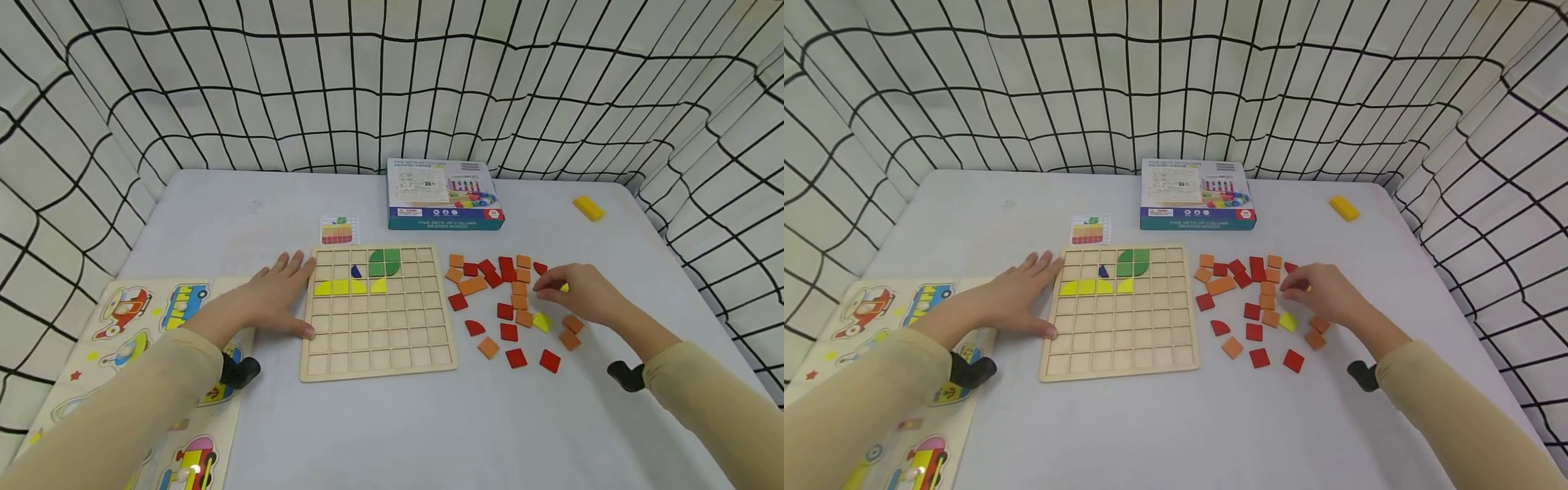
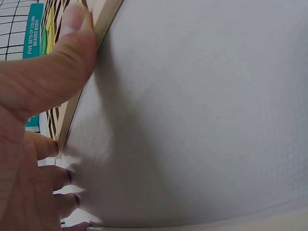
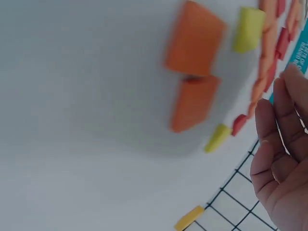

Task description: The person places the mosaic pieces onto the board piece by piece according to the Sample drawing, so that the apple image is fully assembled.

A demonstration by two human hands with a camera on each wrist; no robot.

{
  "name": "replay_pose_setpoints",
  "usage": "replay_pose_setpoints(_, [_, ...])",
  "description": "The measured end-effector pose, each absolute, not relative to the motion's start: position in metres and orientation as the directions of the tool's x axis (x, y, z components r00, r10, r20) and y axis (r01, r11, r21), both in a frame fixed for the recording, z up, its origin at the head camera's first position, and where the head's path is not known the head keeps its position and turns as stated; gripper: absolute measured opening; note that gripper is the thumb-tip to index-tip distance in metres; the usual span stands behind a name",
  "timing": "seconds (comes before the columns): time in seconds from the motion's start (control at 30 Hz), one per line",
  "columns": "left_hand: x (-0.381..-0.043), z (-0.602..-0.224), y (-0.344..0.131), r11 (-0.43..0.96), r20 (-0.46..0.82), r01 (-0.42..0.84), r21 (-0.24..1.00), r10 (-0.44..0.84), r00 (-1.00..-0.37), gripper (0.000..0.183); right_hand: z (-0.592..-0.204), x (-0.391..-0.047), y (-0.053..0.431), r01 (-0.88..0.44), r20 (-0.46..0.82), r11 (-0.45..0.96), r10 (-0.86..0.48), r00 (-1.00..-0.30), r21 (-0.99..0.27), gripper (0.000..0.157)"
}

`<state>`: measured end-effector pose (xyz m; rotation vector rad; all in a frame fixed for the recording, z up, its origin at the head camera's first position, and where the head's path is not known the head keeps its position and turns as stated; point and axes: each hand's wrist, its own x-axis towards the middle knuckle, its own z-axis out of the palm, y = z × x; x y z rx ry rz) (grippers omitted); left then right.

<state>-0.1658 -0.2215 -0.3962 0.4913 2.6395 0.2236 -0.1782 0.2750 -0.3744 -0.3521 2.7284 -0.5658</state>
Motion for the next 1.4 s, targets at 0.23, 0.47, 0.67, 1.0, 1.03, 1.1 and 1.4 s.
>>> replay_pose_setpoints(0.23, [-0.164, -0.395, -0.225, 0.920, -0.387, 0.299, 0.253, 0.379, -0.841, 0.132, -0.389, -0.161, 0.286, -0.156, -0.330, 0.903, -0.300, -0.895, -0.399, 0.032])
replay_pose_setpoints(0.47, [-0.164, -0.394, -0.225, 0.917, -0.377, 0.308, 0.254, 0.388, -0.841, 0.132, -0.392, -0.156, 0.286, -0.168, -0.304, 0.904, -0.300, -0.904, -0.392, 0.035])
replay_pose_setpoints(0.67, [-0.164, -0.395, -0.224, 0.916, -0.371, 0.313, 0.251, 0.390, -0.843, 0.131, -0.396, -0.150, 0.288, -0.138, -0.296, 0.885, -0.290, -0.910, -0.444, 0.029])
replay_pose_setpoints(1.0, [-0.165, -0.398, -0.223, 0.919, -0.383, 0.309, 0.244, 0.384, -0.840, 0.131, -0.388, -0.152, 0.284, -0.066, -0.227, 0.737, -0.290, -0.930, -0.672, 0.026])
replay_pose_setpoints(1.03, [-0.165, -0.398, -0.223, 0.920, -0.382, 0.308, 0.243, 0.383, -0.841, 0.132, -0.386, -0.154, 0.280, -0.054, -0.227, 0.724, -0.285, -0.931, -0.688, 0.028])
replay_pose_setpoints(1.1, [-0.164, -0.397, -0.222, 0.921, -0.383, 0.305, 0.242, 0.380, -0.842, 0.131, -0.384, -0.159, 0.270, -0.032, -0.230, 0.700, -0.276, -0.933, -0.713, 0.030])
replay_pose_setpoints(1.4, [-0.163, -0.397, -0.223, 0.921, -0.377, 0.302, 0.248, 0.379, -0.845, 0.131, -0.386, -0.188, 0.188, 0.100, -0.340, 0.653, -0.252, -0.906, -0.750, 0.028])
